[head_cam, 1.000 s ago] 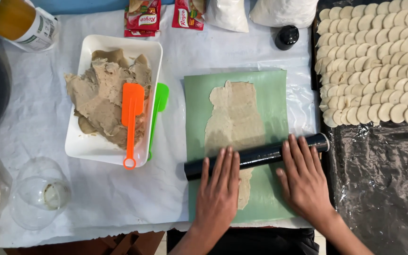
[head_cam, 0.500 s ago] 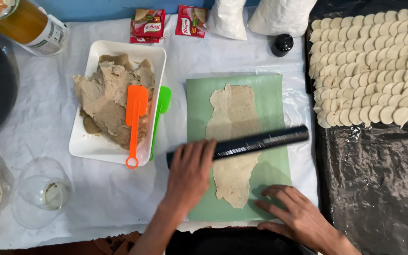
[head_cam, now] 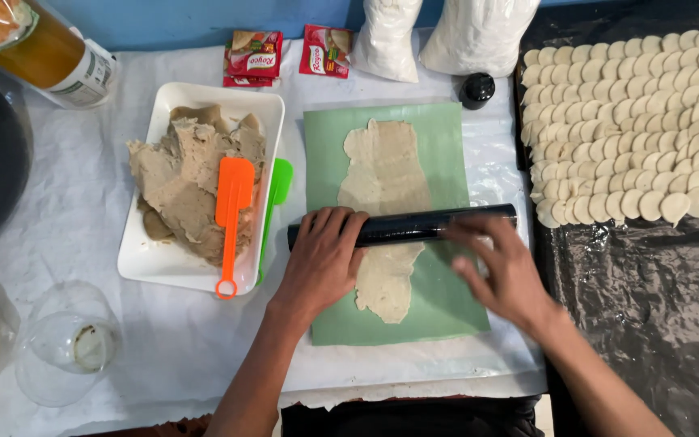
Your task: Cutting dough into circles using a round cutter and rolling more dough with a rolling pin.
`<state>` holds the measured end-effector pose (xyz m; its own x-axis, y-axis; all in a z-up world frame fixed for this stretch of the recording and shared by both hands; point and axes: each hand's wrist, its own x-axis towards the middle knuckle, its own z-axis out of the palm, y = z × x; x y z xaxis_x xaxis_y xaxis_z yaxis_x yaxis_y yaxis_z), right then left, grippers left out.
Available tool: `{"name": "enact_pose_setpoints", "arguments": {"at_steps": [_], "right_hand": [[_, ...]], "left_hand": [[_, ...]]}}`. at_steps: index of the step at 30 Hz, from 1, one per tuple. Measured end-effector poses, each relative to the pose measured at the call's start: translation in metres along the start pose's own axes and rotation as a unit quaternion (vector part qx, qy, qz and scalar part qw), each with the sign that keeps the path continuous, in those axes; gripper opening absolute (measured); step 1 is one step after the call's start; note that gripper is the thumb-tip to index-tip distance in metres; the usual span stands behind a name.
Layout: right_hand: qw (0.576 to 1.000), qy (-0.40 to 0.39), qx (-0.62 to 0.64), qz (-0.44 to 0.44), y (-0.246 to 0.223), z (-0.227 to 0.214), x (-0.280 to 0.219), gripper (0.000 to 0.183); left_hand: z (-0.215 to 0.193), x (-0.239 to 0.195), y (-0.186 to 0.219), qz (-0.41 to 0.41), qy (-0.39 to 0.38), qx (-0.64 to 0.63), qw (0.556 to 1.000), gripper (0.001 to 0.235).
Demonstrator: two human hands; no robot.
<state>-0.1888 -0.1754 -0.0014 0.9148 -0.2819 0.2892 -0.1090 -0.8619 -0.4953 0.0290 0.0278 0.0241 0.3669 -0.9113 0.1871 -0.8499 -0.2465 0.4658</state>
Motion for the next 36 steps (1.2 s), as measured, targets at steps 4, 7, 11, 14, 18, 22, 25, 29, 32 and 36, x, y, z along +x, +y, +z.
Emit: {"name": "enact_pose_setpoints", "arguments": {"at_steps": [4, 7, 11, 14, 18, 22, 25, 29, 32, 36], "right_hand": [[0.997, 0.014, -0.067, 0.04, 0.004, -0.001, 0.065, 0.044], [0.988, 0.017, -0.146, 0.054, 0.017, 0.012, 0.087, 0.055], [0.979, 0.0, -0.192, 0.063, 0.013, 0.014, 0.078, 0.061], [0.978, -0.013, -0.2, 0.062, -0.004, 0.011, 0.054, 0.063], [0.981, -0.013, -0.187, 0.052, -0.026, 0.01, 0.012, 0.067], [0.982, -0.028, -0.179, 0.057, -0.046, 0.005, -0.027, 0.066], [0.98, -0.044, -0.186, 0.058, -0.059, -0.002, -0.04, 0.068], [0.985, 0.0, -0.151, 0.085, -0.061, 0.0, -0.046, 0.062], [0.988, 0.024, -0.127, 0.091, -0.06, 0.003, -0.04, 0.06], [0.985, 0.044, -0.155, 0.064, -0.063, 0.007, -0.024, 0.063]], "left_hand": [[0.004, 0.023, -0.007, -0.033, -0.029, 0.002, 0.999, 0.044], [0.017, 0.041, -0.021, -0.028, 0.058, 0.067, 0.996, 0.062], [0.025, 0.045, -0.023, -0.051, 0.065, 0.138, 0.987, 0.065], [0.03, 0.025, -0.012, -0.053, 0.049, 0.154, 0.985, 0.067], [0.031, -0.015, 0.013, -0.038, 0.04, 0.128, 0.99, 0.065], [0.027, -0.051, 0.034, -0.035, 0.048, 0.075, 0.995, 0.066], [0.026, -0.07, 0.04, -0.039, 0.014, 0.181, 0.983, 0.059], [0.012, -0.081, 0.027, -0.095, 0.151, 0.072, 0.981, 0.05], [-0.017, -0.078, 0.006, -0.179, 0.248, 0.1, 0.947, 0.045], [-0.039, -0.079, -0.025, -0.275, 0.254, 0.154, 0.914, 0.042]]}}
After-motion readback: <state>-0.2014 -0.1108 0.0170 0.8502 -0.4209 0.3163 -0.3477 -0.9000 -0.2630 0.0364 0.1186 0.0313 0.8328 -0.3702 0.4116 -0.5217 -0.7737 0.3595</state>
